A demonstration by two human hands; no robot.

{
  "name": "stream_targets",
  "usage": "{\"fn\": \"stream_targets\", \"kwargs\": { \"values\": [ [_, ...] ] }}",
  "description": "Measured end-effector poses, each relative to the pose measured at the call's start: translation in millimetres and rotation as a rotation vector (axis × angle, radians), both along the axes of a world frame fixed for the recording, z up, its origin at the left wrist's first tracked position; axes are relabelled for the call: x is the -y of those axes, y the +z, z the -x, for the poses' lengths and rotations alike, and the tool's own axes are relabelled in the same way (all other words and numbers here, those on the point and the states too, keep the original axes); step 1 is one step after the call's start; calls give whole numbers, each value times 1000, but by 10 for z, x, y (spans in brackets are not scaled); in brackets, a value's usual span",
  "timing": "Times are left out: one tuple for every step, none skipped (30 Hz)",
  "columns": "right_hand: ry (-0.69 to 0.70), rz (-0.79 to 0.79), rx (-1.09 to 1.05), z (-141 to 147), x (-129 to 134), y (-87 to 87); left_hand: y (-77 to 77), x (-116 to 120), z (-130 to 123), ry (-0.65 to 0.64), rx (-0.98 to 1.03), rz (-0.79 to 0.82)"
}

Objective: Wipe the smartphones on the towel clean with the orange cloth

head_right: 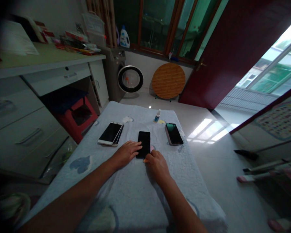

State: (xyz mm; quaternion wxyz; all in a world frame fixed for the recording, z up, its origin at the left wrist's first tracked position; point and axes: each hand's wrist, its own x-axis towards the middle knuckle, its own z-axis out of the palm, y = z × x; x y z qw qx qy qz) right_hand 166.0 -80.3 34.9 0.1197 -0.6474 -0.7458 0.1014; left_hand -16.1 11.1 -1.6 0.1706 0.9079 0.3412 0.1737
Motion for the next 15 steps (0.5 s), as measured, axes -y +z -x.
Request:
{"fn": "stream_targets", "kwargs": {
  "values": [
    [-2, -4, 23, 38, -13, -2, -4, -1, -1, 1, 5, -3],
    [0, -9, 43, 81, -27, -4, -8, -2, -1, 1, 10, -6],
    [6, -12, 60, 127, -40, -5, -11, -3, -3, 0, 16, -10],
    [14, -11, 73, 175, -55, -8, -13, -4, -4, 1, 22, -14],
    [21, -9, 82, 225, -71, -12, -13, -5, -5, 2, 28, -18],
    [27, -6, 87, 275, -88, -17, -9, -6, -7, 2, 31, -20],
    [31, -7, 88, 323, -106, -22, -3, -6, -8, 2, 33, -21],
    [37, -12, 85, 368, -124, -28, 6, -5, -9, 0, 32, -20],
    [46, -19, 78, 408, -141, -34, 17, -4, -9, -3, 28, -18],
    [56, -28, 71, 442, -156, -40, 28, -2, -8, -7, 24, -16],
    [65, -38, 63, 468, -168, -44, 38, -1, -6, -10, 21, -12],
    [72, -46, 55, 485, -175, -47, 47, 0, -3, -11, 20, -7],
    [74, -52, 49, 492, -177, -48, 52, 0, 0, -11, 20, 0],
    [74, -55, 43, 488, -173, -49, 55, -1, 4, -10, 21, 9],
    [70, -54, 38, 474, -165, -48, 54, -2, 7, -8, 21, 20]
  ]
}}
